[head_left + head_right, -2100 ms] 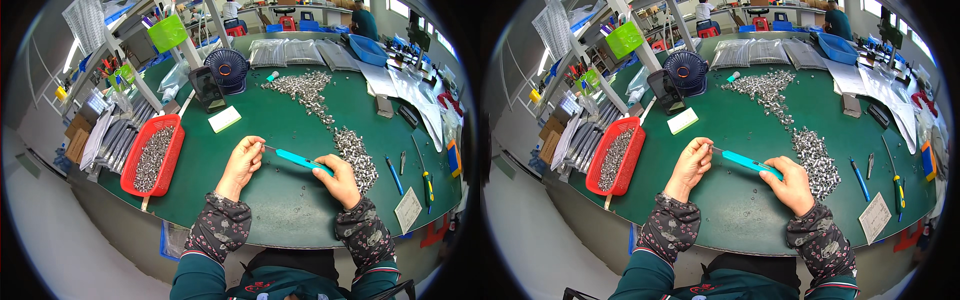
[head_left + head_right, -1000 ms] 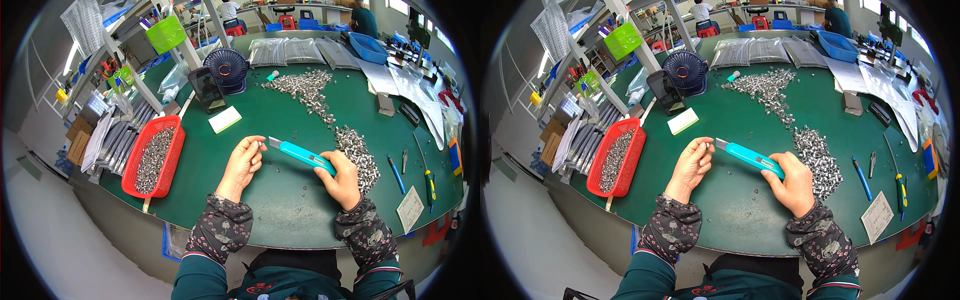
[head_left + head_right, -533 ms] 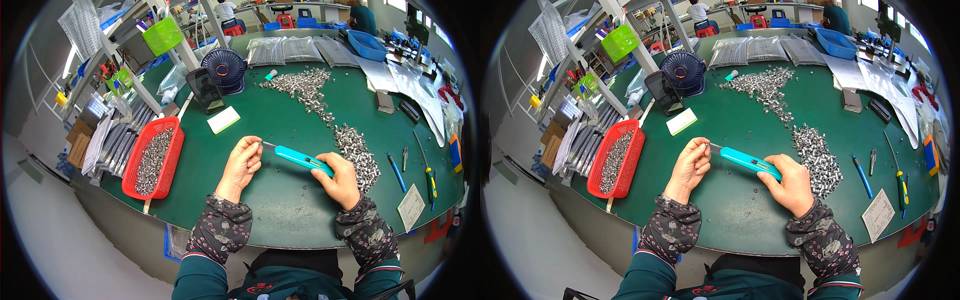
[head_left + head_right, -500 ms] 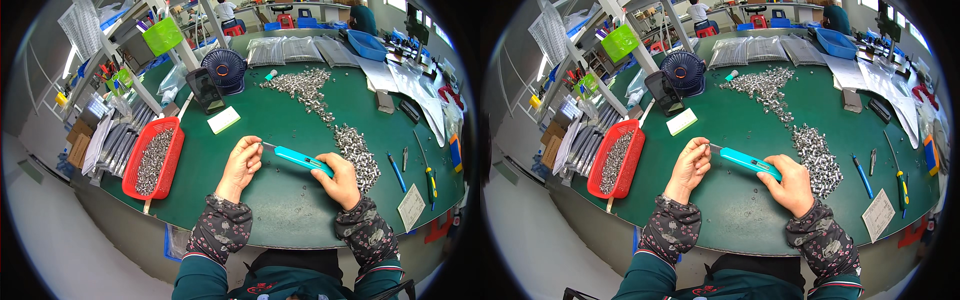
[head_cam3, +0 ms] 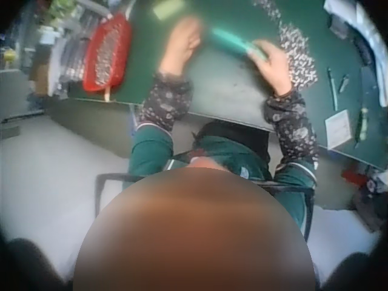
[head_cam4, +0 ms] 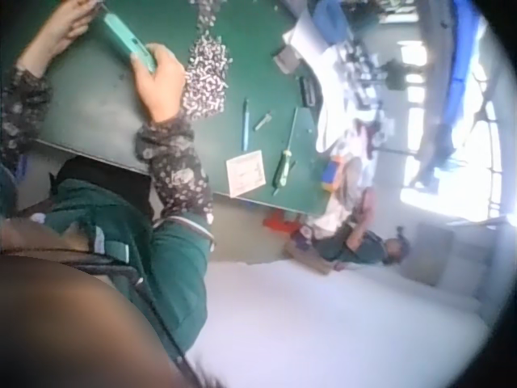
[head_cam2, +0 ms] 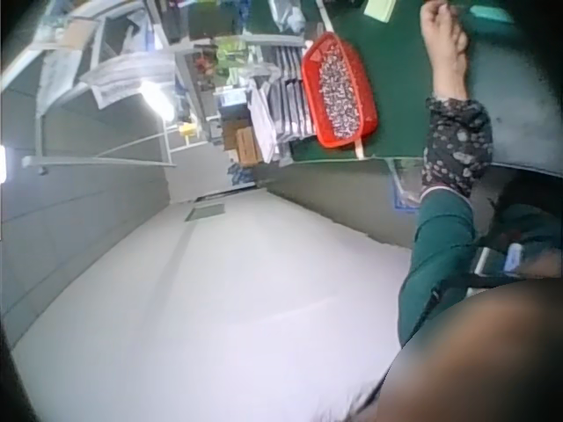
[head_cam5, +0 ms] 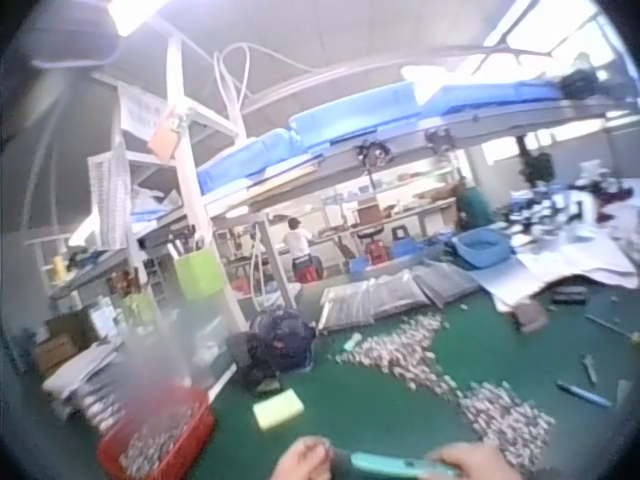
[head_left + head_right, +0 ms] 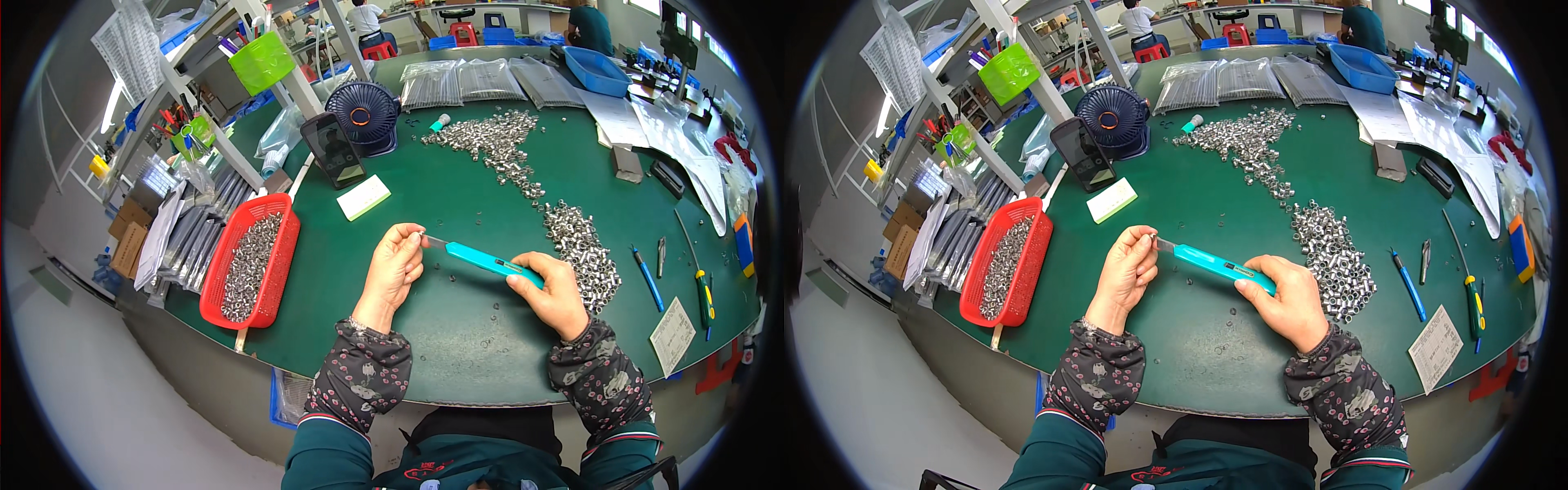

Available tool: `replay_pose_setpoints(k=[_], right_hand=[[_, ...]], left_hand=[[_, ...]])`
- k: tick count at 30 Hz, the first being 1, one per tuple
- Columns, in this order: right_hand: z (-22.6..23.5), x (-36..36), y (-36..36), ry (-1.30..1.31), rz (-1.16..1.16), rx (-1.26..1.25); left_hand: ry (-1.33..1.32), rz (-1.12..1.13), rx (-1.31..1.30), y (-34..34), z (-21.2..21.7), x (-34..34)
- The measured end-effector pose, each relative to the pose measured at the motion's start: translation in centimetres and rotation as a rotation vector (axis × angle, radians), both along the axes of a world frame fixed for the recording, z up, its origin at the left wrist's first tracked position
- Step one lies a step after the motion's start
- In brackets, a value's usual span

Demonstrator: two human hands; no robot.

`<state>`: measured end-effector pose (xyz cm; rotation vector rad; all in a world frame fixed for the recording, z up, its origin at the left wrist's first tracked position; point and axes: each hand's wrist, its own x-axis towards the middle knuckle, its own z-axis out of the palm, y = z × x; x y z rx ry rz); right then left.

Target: Trimming excess material from small metallic components using a utility knife at a workstation.

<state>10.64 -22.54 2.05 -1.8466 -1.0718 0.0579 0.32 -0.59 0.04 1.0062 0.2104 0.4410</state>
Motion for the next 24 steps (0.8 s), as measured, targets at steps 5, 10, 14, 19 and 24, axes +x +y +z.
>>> replay_pose_setpoints(k=[5,10,14,19,24], right_hand=[[-0.4,0.2,0.0,0.07,0.032,-0.011],[-0.4,0.3,0.0,0.103,0.015,-0.025],[0.1,-0.6,0.0,-0.168,-0.091,0.011],[0.4,-1.1,0.3,-0.437,-0.155,0.119],[0.3,-0.3,0.0,-0.311,-0.18,0.214]], left_hand=[[-0.048,0.009,0.01,-0.5,0.4,0.1],[-0.016,0.03,0.081,-0.5,0.2,0.1],[0.031,0.057,0.101,-0.7,0.1,0.1],[0.041,0.07,-0.014,-0.3,-0.5,0.1],[-0.025,0.056,-0.113,-0.2,-0.1,0.1]])
